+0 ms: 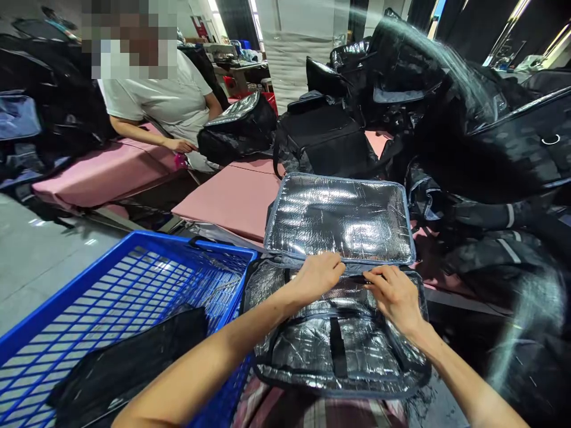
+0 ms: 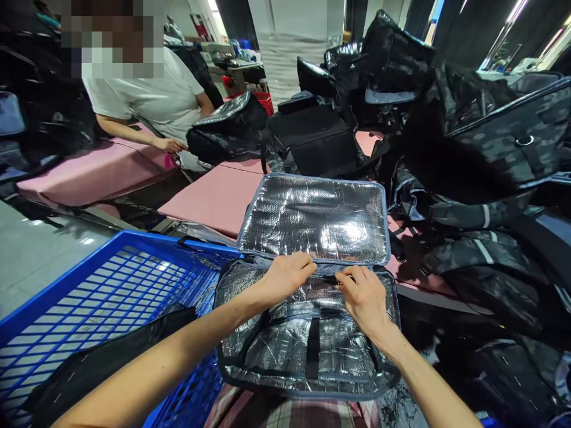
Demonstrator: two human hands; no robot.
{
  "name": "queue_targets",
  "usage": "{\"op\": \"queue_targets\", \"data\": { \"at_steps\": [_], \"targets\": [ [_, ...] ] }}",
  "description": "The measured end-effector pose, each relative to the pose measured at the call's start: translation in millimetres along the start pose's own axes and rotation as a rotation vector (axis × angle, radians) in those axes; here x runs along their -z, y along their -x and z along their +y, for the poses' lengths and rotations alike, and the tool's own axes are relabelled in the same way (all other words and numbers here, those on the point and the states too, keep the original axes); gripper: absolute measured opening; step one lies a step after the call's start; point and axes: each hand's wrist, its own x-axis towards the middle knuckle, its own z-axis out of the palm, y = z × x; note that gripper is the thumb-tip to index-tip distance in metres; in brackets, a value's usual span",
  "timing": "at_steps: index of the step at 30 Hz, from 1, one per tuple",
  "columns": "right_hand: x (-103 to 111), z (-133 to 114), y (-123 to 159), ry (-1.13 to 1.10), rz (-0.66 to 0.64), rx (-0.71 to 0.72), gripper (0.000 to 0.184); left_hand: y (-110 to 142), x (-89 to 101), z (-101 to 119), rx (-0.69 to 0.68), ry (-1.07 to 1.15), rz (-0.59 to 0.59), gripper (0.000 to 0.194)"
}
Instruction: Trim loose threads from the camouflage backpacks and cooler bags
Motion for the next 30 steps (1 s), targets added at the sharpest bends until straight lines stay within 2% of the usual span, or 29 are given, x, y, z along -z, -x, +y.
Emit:
{"op": "queue_targets", "data": {
  "at_steps": [2, 5, 8, 14, 17, 20, 24, 30],
  "targets": [
    [4, 3, 0, -0.078, -0.013, -0.033, 0.017, -4, 2.6, 3, -0.046, -0.047, -0.027, 0.021],
    [6, 5, -2, -0.133, 0.003, -0.109, 0.019, -6, -1.6, 5, -0.078, -0.103, 0.012, 0.021],
    [4, 1, -7, -0.065, 0.010, -0.170, 0.019, -2, -12.8, 4, -0.052, -0.129, 0.135, 0.022],
    [0, -10, -20, 0.055, -0.090, -0.163, 0.014, 5, -34.9, 5, -0.006, -0.120, 0.450, 0.016],
    [1, -10, -22, 0.031, -0.122, -0.167, 0.012, 6, -39.5, 5, 0.004, -0.090, 0.556, 0.013],
    [2, -8, -22, -0.044, -0.130, -0.212, 0.011, 8, -40.5, 6, 0.059, 0.041, 0.628, 0.012],
    [4, -7, -24, -0.083, -0.150, -0.232, 0.013, 12, -39.3, 8, 0.155, 0.247, 0.676, 0.013],
    [-2, -20, -33, -0.062, -0.173, -0.197, 0.012, 15, -35.5, 8, 0.165, 0.357, 0.629, 0.017]
  ]
}}
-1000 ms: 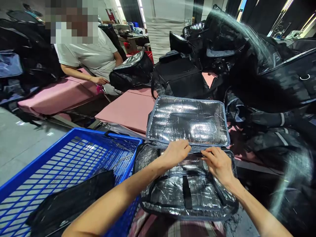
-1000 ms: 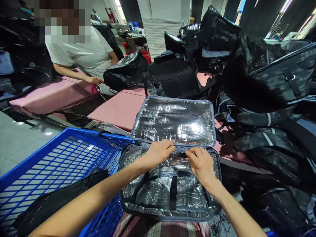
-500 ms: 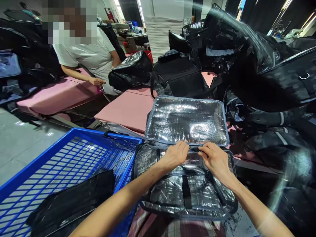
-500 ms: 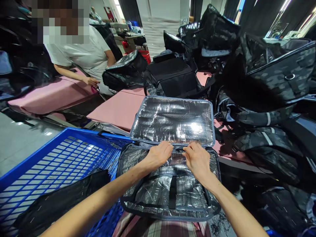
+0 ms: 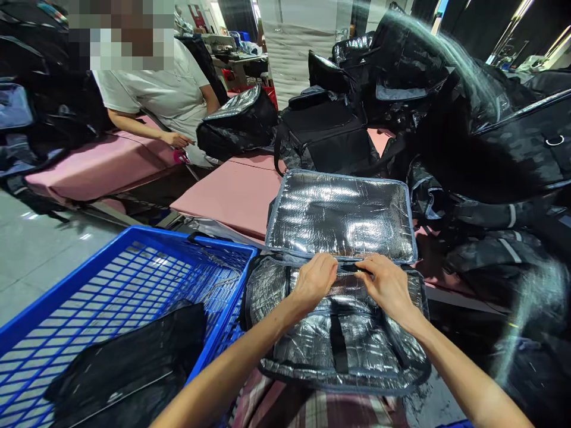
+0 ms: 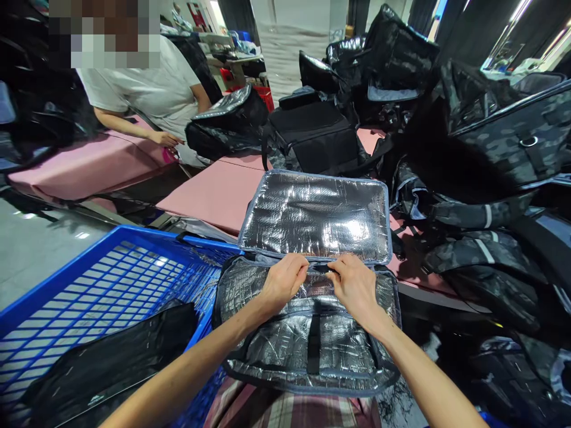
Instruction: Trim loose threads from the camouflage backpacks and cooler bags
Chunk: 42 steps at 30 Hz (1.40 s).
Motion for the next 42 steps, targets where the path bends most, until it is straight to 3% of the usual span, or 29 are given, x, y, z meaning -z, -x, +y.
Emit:
{"op": "queue_targets", "data": {
  "at_steps": [4, 8, 11, 17, 22, 25, 32, 39, 42],
  "targets": [
    [-7, -9, -6, 0.011, 0.007, 0.044, 0.011, 3, 1.4, -2, 0.007, 0.028, -0.019, 0.018],
    [-4, -1, -2, -0.005, 0.009, 0.031, 0.010, 4, 7.1, -6, 0.059, 0.132, -0.069, 0.021],
    [3, 14, 7, 0.045, 0.009, 0.022, 0.013, -2, 13.7, -9, 0.078, 0.162, -0.179, 0.024],
    [10, 25, 19, 0.098, 0.012, 0.037, 0.015, -34, 20.2, -8, -0.124, -0.012, -0.498, 0.026],
    [6, 24, 20, 0.105, 0.018, 0.041, 0.015, -46, 18.9, -4, -0.162, -0.095, -0.614, 0.024],
    [6, 24, 20, 0.087, 0.034, 0.026, 0.015, -41, 15.5, -3, -0.153, -0.152, -0.587, 0.020],
    [4, 17, 13, 0.038, 0.044, 0.012, 0.015, -26, 8.0, 4, 0.027, -0.079, -0.416, 0.018],
    [-1, 9, 4, -0.034, 0.019, -0.024, 0.010, -22, -2.7, 10, 0.064, -0.149, -0.369, 0.020],
    [0, 14, 5, -0.126, 0.018, -0.052, 0.011, -20, 2.8, 12, 0.104, -0.089, -0.327, 0.023]
  ]
}}
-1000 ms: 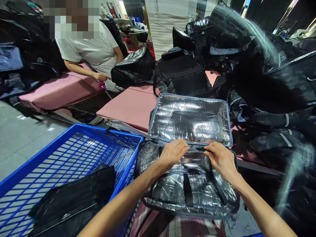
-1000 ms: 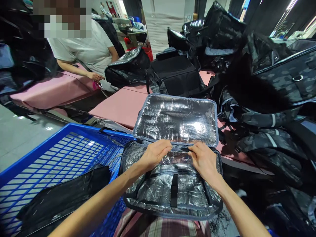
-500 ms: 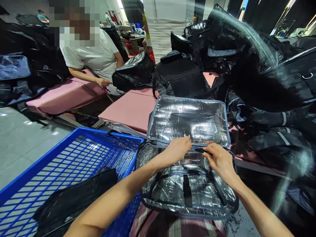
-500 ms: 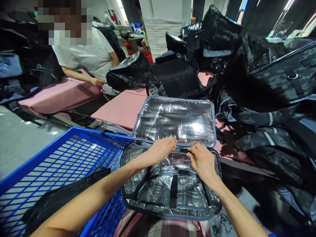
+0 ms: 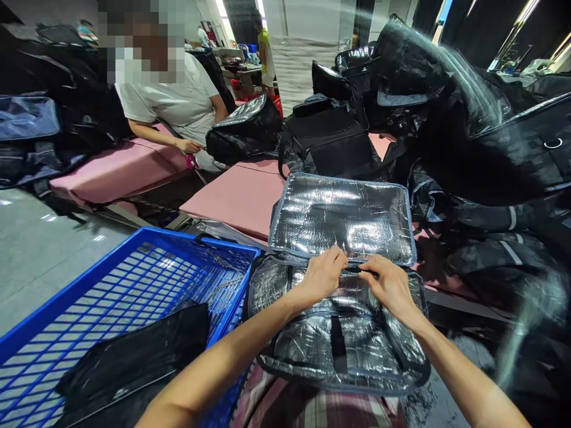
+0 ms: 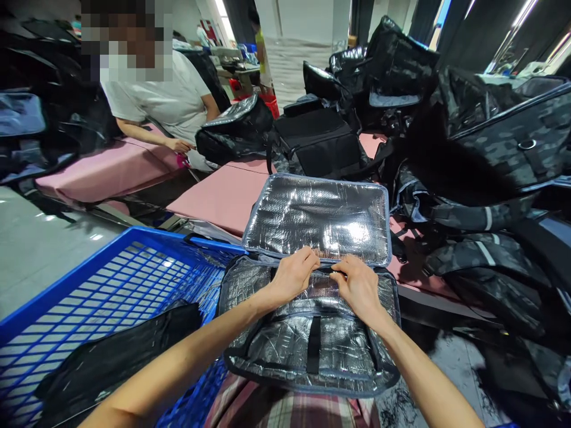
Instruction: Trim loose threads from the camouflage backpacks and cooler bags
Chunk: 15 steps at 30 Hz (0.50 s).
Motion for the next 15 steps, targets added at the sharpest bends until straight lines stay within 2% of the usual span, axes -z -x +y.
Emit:
{"op": "queue_targets", "data": {
  "at_steps": [2, 4, 5, 6, 7, 9, 10, 11, 12, 15],
  "targets": [
    [4, 6, 1, -0.077, -0.019, -0.011, 0.010, 8, 11.2, -3, -0.052, 0.161, -0.067, 0.025],
    [10, 11, 1, -0.124, -0.037, -0.004, 0.013, 19, 24.9, -12, -0.144, 0.373, -0.242, 0.031],
    [13, 13, 0, -0.118, -0.032, 0.001, 0.019, 25, 30.8, -18, -0.144, 0.444, -0.297, 0.034],
    [15, 14, -2, -0.088, -0.018, 0.009, 0.027, 31, 35.2, -24, -0.092, 0.467, -0.285, 0.035],
    [16, 13, -5, -0.035, -0.002, 0.019, 0.032, 36, 37.7, -31, -0.004, 0.442, -0.198, 0.034],
    [15, 8, -13, 0.115, 0.007, 0.056, 0.032, 42, 37.3, -42, 0.167, 0.281, 0.092, 0.027],
    [12, 4, -19, 0.196, -0.017, 0.094, 0.033, 43, 35.2, -46, 0.196, 0.183, 0.205, 0.022],
    [9, 0, -24, 0.273, -0.059, 0.141, 0.037, 42, 32.6, -49, 0.187, 0.095, 0.269, 0.019],
    [6, -4, -29, 0.342, -0.102, 0.188, 0.042, 40, 30.3, -51, 0.157, 0.017, 0.288, 0.018],
    [-4, -13, -43, 0.453, -0.203, 0.292, 0.046, 32, 28.1, -56, 0.089, -0.159, 0.237, 0.017]
  ]
}}
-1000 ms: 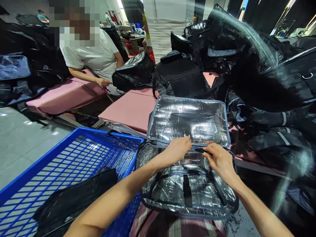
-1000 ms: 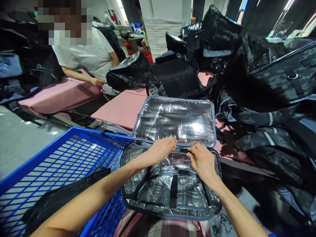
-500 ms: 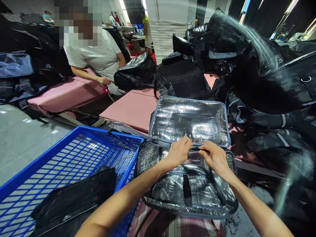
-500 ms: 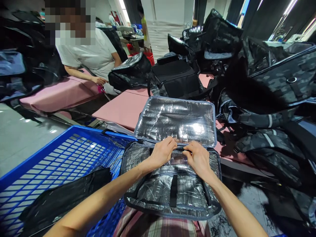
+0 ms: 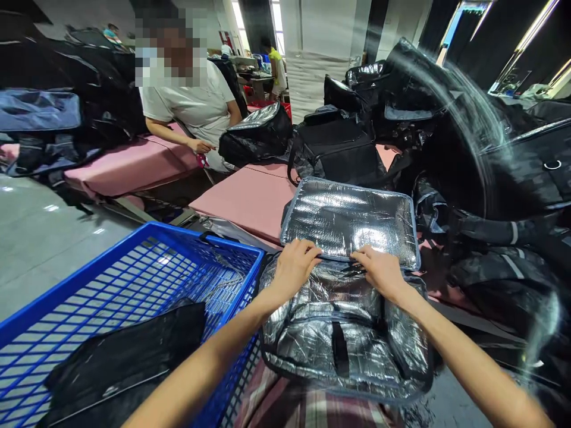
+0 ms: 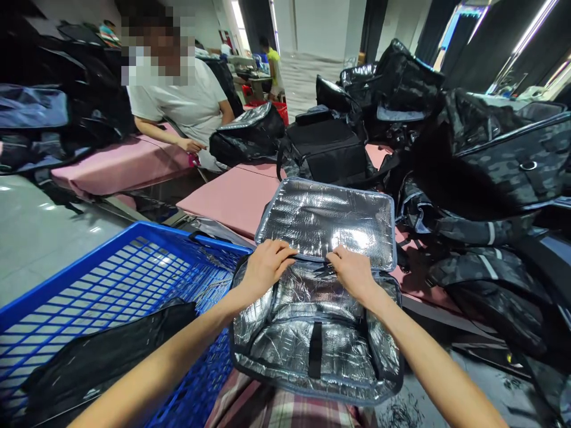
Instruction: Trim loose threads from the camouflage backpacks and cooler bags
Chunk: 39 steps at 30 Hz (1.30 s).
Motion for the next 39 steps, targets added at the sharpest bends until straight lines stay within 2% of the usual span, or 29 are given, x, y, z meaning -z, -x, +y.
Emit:
{"op": "queue_targets", "data": {
  "at_steps": [4, 9, 12, 14, 16, 19, 22, 24, 27, 29, 32, 36, 39],
  "targets": [
    [8, -1, -10, -0.114, -0.049, 0.011, 0.040, -10, 5.6, -1, -0.132, -0.076, -0.064, 0.019],
    [44, 3, -8, -0.482, -0.086, 0.046, 0.022, -17, 26.5, 8, -0.313, -0.043, -0.103, 0.021],
    [52, 9, -10, -0.726, -0.236, 0.007, 0.012, -31, 35.9, 13, -0.243, 0.169, -0.283, 0.017],
    [47, 15, -13, -0.822, -0.330, -0.031, 0.015, -47, 35.9, 12, -0.119, 0.312, -0.469, 0.012],
    [38, 22, -16, -0.851, -0.356, -0.075, 0.017, -63, 31.6, 8, -0.007, 0.406, -0.623, 0.011],
    [25, 31, -11, -0.795, -0.214, -0.149, 0.016, -79, 22.7, 0, 0.072, 0.473, -0.735, 0.012],
    [20, 37, 4, -0.579, 0.069, -0.174, 0.032, -84, 16.2, -7, 0.118, 0.509, -0.768, 0.015],
    [18, 38, 15, -0.377, 0.222, -0.098, 0.032, -84, 13.9, -10, 0.138, 0.532, -0.774, 0.015],
    [17, 35, 22, -0.090, 0.361, 0.105, 0.016, -84, 12.6, -10, 0.146, 0.541, -0.780, 0.015],
    [16, 33, 22, 0.035, 0.428, 0.204, 0.012, -85, 12.4, -10, 0.148, 0.536, -0.783, 0.015],
    [17, 33, 19, 0.103, 0.481, 0.260, 0.011, -86, 12.0, -9, 0.153, 0.528, -0.784, 0.016],
    [19, 41, 21, 0.063, 0.451, 0.292, 0.010, -86, 11.4, -9, 0.161, 0.526, -0.786, 0.016],
    [21, 46, 27, 0.034, 0.476, 0.264, 0.009, -85, 11.4, -9, 0.167, 0.522, -0.781, 0.015]
  ]
}}
